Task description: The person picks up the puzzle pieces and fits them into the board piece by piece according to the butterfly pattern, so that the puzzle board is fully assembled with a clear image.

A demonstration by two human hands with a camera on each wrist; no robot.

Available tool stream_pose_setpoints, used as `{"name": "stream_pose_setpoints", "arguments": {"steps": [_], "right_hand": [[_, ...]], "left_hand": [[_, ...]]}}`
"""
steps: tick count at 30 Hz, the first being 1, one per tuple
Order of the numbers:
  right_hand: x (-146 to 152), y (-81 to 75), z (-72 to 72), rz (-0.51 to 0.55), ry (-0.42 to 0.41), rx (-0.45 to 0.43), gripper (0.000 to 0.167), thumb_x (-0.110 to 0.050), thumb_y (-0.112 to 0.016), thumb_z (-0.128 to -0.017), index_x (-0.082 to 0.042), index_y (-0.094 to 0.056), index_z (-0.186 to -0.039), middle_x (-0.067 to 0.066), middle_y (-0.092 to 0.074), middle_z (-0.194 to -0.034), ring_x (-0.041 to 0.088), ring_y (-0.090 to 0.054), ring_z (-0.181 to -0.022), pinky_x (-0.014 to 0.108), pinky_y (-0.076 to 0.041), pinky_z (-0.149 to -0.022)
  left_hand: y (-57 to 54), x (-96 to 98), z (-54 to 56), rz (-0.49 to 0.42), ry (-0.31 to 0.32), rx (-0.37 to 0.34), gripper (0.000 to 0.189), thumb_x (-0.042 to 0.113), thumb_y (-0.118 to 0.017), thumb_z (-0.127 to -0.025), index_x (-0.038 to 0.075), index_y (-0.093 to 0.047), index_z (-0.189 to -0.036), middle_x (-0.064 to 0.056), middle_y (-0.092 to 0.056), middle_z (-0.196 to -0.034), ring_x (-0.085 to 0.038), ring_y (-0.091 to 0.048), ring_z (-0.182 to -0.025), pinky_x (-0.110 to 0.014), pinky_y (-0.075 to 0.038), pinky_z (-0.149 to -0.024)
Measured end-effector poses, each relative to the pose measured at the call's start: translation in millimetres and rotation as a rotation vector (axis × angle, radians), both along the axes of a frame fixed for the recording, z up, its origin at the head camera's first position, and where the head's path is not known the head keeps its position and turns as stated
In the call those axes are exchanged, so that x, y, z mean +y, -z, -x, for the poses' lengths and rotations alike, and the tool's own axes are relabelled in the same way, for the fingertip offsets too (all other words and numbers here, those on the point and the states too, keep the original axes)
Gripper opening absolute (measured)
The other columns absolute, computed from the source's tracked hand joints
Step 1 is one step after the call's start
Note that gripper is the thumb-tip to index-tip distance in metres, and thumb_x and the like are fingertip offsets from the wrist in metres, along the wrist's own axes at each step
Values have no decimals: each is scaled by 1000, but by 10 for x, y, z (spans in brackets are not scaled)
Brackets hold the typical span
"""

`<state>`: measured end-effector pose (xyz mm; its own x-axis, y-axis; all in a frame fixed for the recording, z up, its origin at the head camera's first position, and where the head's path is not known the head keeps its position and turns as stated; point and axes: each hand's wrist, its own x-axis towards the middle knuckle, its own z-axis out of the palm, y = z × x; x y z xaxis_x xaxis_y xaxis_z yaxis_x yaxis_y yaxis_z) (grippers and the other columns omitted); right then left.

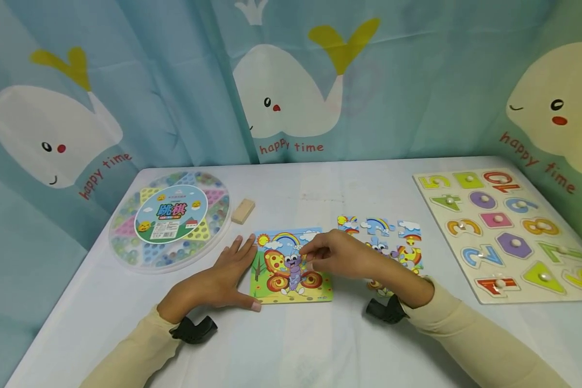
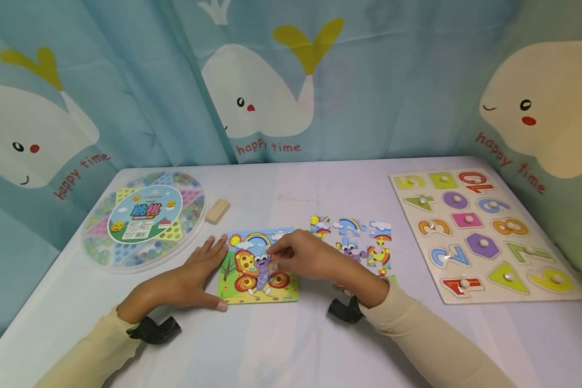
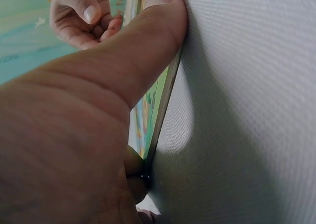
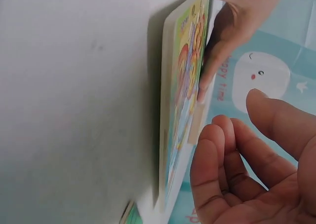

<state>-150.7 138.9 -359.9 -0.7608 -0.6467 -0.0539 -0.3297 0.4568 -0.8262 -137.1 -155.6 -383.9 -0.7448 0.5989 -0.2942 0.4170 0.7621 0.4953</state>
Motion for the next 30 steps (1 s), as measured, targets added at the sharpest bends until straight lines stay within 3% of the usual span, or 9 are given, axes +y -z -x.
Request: {"name": "stream_pose_setpoints", "arguments": {"steps": [11, 30], "right_hand": [[295, 5, -67, 9, 50, 13, 23, -1, -67, -90, 4, -69, -113, 4, -67, -97, 16, -62, -87, 28, -54, -74], [734, -41, -210, -90, 80, 175, 20, -3, -68, -89, -3, -71, -109, -2, -68, -97, 8, -59, -81, 25, -51, -67]], "left_hand": [[-4, -12, 10, -3, 10, 5, 121, 54, -80, -73, 2, -8, -155, -8, 10, -162, -30, 16, -145, -50, 3, -115], [23, -14, 11, 6, 6, 0, 122, 55, -79, -73, 3, -7, -155, -5, 12, -161, -28, 18, -144, -49, 3, -115]]}}
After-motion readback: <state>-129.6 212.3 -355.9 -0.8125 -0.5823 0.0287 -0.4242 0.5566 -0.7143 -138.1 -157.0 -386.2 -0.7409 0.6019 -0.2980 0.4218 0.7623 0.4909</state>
